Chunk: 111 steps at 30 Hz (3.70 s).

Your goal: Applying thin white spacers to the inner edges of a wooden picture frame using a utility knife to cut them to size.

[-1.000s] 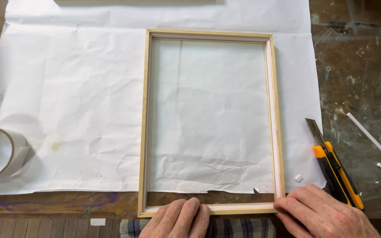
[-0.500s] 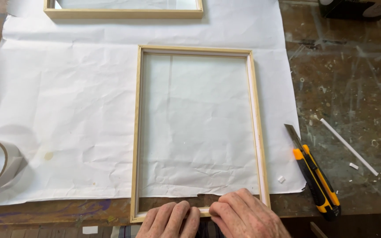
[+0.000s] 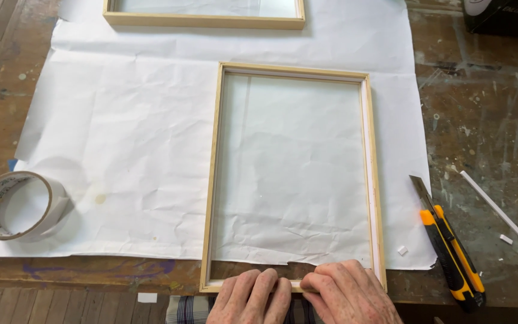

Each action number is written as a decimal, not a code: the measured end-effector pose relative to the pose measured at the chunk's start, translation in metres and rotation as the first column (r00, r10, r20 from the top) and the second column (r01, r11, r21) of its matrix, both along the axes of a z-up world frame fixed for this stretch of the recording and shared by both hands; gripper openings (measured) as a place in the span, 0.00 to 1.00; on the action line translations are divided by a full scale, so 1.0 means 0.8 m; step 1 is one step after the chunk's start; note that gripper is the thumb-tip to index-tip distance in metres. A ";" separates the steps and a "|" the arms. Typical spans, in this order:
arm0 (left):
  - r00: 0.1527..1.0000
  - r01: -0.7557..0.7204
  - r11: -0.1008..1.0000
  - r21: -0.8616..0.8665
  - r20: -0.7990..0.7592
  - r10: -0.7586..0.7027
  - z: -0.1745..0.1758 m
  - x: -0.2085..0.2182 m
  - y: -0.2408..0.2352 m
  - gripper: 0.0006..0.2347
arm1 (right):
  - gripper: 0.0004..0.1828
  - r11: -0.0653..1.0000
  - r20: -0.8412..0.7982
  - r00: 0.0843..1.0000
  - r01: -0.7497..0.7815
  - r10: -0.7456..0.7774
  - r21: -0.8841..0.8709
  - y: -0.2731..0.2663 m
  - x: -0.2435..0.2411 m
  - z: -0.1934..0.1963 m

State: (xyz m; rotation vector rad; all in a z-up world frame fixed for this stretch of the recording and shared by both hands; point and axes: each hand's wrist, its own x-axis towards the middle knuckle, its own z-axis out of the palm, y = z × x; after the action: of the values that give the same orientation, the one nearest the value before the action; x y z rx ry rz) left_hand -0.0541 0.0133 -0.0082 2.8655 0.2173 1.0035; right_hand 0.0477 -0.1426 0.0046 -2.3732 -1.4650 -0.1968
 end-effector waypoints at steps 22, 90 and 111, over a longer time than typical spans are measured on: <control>0.998 0.024 0.994 -0.107 -0.062 -0.031 0.004 -0.004 0.006 0.08 | 0.03 0.999 -0.041 0.999 0.035 -0.036 -0.038 0.006 -0.006 -0.011; 0.936 -0.326 0.372 -0.869 -0.241 0.257 0.059 0.171 0.346 0.27 | 0.29 0.782 -0.607 0.570 0.606 -0.553 -0.143 0.113 0.236 0.127; 0.829 -0.546 0.192 -0.816 -0.493 0.265 0.084 0.188 0.373 0.37 | 0.23 0.854 -0.829 0.447 0.515 -0.337 -0.070 0.349 0.392 0.060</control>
State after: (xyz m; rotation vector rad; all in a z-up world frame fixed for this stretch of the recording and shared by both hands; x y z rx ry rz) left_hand 0.0966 0.3121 0.0588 1.7284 1.2186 0.2637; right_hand 0.3613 0.1366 0.0529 -2.1099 -0.3453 0.5801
